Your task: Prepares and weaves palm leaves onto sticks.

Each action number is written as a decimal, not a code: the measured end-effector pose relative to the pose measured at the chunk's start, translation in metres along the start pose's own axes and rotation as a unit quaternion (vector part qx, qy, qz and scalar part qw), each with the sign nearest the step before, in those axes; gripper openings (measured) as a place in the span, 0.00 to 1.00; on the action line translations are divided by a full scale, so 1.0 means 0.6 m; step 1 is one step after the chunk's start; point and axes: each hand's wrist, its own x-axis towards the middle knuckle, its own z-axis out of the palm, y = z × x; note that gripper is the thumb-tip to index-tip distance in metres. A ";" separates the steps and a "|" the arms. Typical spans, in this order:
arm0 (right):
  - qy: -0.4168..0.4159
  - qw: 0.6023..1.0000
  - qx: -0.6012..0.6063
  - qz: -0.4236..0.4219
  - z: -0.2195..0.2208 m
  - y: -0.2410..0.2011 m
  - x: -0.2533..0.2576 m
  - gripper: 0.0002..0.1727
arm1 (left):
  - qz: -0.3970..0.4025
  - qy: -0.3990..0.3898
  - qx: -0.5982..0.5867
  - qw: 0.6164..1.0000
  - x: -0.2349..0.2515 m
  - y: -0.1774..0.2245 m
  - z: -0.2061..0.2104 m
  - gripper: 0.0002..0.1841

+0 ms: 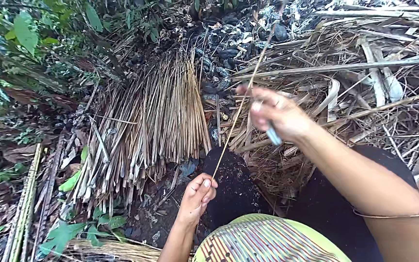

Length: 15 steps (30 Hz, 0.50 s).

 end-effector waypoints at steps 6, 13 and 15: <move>-0.228 0.957 -0.025 0.178 0.084 0.064 -0.045 0.22 | -0.025 -0.017 -0.106 0.994 0.013 -0.005 -0.012 0.06; -0.031 0.999 0.008 0.026 -0.007 0.010 0.002 0.20 | -0.043 -0.011 -0.005 0.999 -0.010 -0.031 -0.036 0.12; -0.050 0.998 -0.027 0.036 0.015 0.026 -0.009 0.20 | 0.019 0.024 0.118 0.993 0.004 -0.017 -0.013 0.14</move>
